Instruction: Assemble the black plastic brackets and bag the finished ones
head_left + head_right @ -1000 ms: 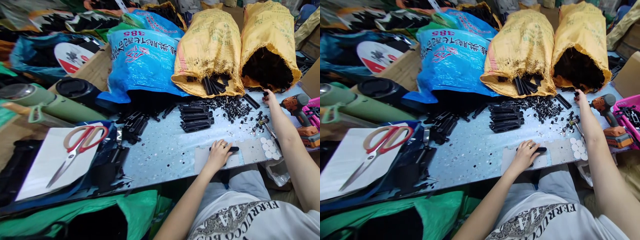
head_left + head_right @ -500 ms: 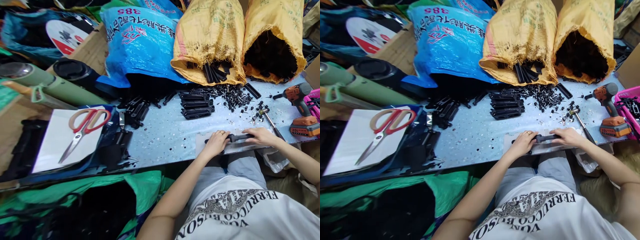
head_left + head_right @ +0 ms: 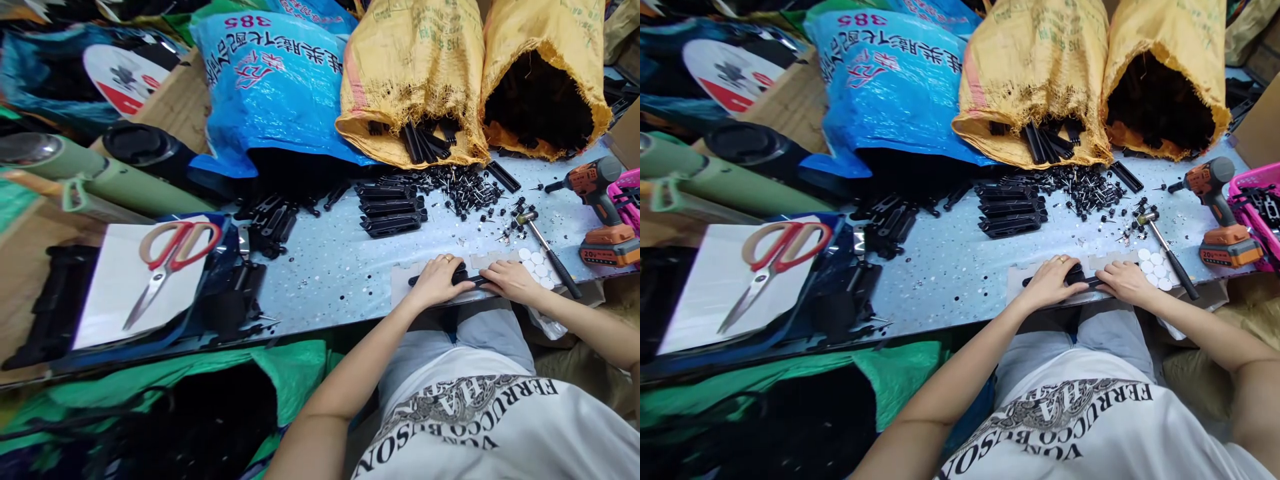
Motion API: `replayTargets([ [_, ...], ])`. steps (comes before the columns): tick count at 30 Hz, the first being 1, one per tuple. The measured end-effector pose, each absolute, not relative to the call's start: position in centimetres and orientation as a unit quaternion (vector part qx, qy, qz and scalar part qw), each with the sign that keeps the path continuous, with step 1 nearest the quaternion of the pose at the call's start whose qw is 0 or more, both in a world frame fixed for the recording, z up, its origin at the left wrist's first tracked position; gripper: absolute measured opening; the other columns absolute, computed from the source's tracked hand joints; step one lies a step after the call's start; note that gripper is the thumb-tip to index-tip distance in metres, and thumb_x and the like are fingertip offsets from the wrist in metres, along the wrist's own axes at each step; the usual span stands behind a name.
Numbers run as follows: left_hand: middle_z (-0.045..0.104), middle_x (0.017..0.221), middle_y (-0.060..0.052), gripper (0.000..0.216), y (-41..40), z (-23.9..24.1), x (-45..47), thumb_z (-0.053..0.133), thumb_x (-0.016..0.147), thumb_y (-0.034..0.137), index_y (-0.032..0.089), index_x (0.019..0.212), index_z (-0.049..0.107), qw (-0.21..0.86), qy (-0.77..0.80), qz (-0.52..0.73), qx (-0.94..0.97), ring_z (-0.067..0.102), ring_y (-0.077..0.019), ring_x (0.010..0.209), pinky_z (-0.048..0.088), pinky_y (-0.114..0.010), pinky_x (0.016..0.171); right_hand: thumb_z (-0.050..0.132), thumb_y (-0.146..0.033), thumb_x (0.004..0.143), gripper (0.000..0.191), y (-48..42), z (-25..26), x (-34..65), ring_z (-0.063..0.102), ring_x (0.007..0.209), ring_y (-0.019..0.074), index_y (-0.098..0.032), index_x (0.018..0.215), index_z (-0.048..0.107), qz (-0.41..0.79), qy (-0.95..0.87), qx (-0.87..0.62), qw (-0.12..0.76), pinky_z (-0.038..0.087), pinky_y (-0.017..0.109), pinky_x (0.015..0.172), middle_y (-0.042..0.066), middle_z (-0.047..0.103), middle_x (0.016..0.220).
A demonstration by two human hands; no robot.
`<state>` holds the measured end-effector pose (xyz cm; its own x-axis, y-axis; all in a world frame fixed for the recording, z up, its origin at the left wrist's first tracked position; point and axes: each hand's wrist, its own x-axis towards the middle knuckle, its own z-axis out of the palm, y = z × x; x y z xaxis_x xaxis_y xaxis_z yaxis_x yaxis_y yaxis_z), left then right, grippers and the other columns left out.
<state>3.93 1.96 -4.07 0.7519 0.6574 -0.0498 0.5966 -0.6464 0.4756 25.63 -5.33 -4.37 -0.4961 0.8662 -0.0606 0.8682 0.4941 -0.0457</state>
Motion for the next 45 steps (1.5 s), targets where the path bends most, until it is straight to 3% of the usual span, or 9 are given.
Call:
replayTargets([
  [4,0.058,0.106,-0.010,0.070,1.5,-4.0,3.9,0.066,0.063,0.066,0.019,0.113,0.051,0.233,0.358,0.053,0.903,0.052,-0.0293,0.102,0.041,-0.041,0.086,0.041,-0.042,0.094,0.033,-5.6,-4.2,25.5,0.053,0.085,0.0197,-0.018,0.109,0.059,-0.026,0.862,0.506,0.013,0.030,0.029,0.066,0.008,0.062,0.090],
  [10,0.057,0.111,-0.011,0.076,1.6,-4.1,3.7,0.066,0.060,0.069,0.020,0.116,0.048,0.230,0.341,0.051,0.910,0.052,-0.0298,0.106,0.036,-0.041,0.091,0.042,-0.042,0.093,0.033,-5.9,-3.6,25.1,0.053,0.084,0.0196,-0.019,0.108,0.060,-0.036,0.855,0.517,-0.002,0.030,0.029,0.064,0.008,0.064,0.088],
  [25,0.057,0.108,-0.011,0.080,2.0,-3.5,3.4,0.066,0.056,0.073,0.018,0.112,0.048,0.249,0.319,0.048,0.913,0.054,-0.0308,0.103,0.038,-0.041,0.088,0.044,-0.041,0.093,0.030,-6.5,-2.5,24.5,0.054,0.081,0.0200,-0.020,0.104,0.062,-0.034,0.853,0.521,-0.009,0.030,0.029,0.062,0.008,0.064,0.086],
  [39,0.061,0.103,-0.009,0.072,1.5,-4.5,2.9,0.061,0.063,0.071,0.019,0.110,0.047,0.228,0.343,0.119,0.904,0.062,-0.0279,0.090,0.047,-0.038,0.076,0.046,-0.033,0.093,0.024,-6.3,-1.0,24.0,0.050,0.078,0.0175,-0.019,0.101,0.062,0.034,0.856,0.516,-0.025,0.025,0.031,0.063,0.006,0.064,0.084],
  [45,0.063,0.099,-0.010,0.059,1.7,-6.0,2.7,0.061,0.071,0.062,0.018,0.109,0.049,0.193,0.333,0.207,0.900,0.063,-0.0253,0.092,0.050,-0.035,0.076,0.044,-0.029,0.094,0.022,-5.3,0.5,23.2,0.048,0.078,0.0178,-0.017,0.094,0.063,0.056,0.856,0.513,-0.016,0.022,0.032,0.064,0.007,0.064,0.083],
])
